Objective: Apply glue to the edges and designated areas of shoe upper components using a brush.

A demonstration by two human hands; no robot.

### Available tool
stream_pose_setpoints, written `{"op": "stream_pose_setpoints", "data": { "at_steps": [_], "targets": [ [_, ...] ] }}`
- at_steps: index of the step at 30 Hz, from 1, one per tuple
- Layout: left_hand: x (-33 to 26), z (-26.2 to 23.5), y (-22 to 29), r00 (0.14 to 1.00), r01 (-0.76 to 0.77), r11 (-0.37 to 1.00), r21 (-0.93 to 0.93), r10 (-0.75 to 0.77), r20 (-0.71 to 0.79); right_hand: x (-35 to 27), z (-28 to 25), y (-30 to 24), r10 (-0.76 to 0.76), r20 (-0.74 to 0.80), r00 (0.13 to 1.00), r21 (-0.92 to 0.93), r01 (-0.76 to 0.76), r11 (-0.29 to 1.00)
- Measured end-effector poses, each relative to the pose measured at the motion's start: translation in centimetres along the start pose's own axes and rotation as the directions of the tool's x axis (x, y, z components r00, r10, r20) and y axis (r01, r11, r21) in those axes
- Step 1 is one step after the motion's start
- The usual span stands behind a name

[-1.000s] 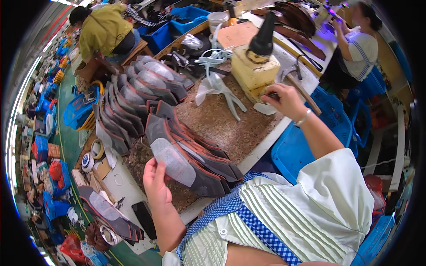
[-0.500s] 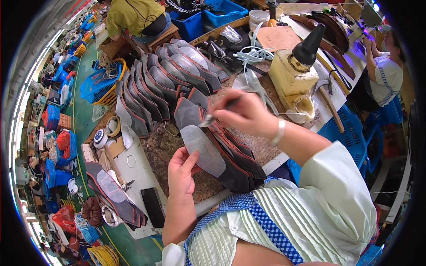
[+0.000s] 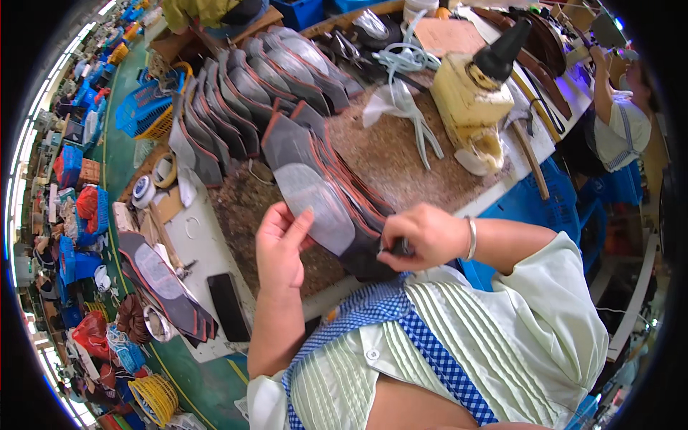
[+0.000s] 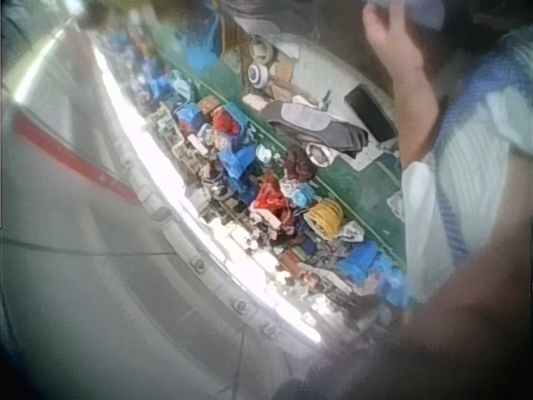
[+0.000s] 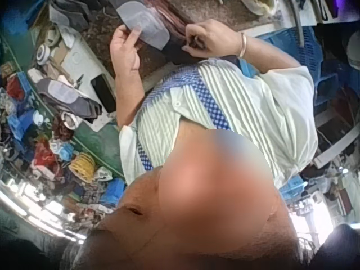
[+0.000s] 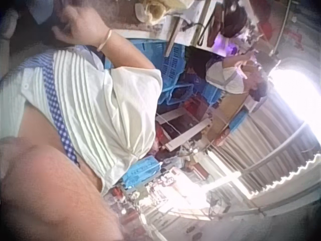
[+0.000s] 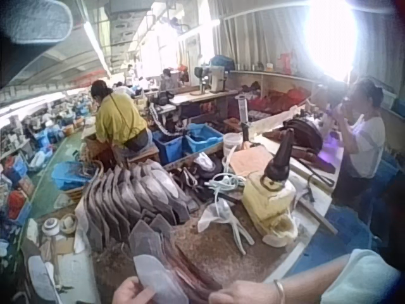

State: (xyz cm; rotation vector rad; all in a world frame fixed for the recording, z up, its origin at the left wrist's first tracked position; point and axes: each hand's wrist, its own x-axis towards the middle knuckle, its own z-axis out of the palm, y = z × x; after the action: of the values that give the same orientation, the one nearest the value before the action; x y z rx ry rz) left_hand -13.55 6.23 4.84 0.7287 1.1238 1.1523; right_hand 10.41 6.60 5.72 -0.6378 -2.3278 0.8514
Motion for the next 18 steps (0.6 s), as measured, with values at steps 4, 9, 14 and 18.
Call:
{"op": "stream_pose_setpoints", "data": {
  "at_steps": [4, 9, 14, 18],
  "targets": [
    [0.3, 0.4, 0.5, 1.000, -0.018, 0.999, 0.033, 0.019, -0.016, 0.3, 0.0, -0.7, -0.063, -0.448, 0.892, 0.071, 0.106, 0.992],
    [0.1, 0.6, 0.5, 0.998, 0.000, 1.000, 0.009, 0.000, -0.056, -2.6, 0.1, -0.3, 0.067, -0.076, 0.995, 0.015, -0.066, 0.998],
    [-0.4, 1.0, 0.6, 0.998, -0.004, 1.000, -0.006, 0.004, -0.057, 3.1, 0.7, -0.2, -0.013, -0.479, 0.878, 0.005, 0.017, 1.000],
    [-0.1, 0.4, 0.5, 0.997, 0.072, 0.997, 0.029, -0.072, -0.003, 4.2, 1.2, -0.3, -0.282, -0.497, 0.821, -0.156, 0.235, 0.959]
  ]
}}
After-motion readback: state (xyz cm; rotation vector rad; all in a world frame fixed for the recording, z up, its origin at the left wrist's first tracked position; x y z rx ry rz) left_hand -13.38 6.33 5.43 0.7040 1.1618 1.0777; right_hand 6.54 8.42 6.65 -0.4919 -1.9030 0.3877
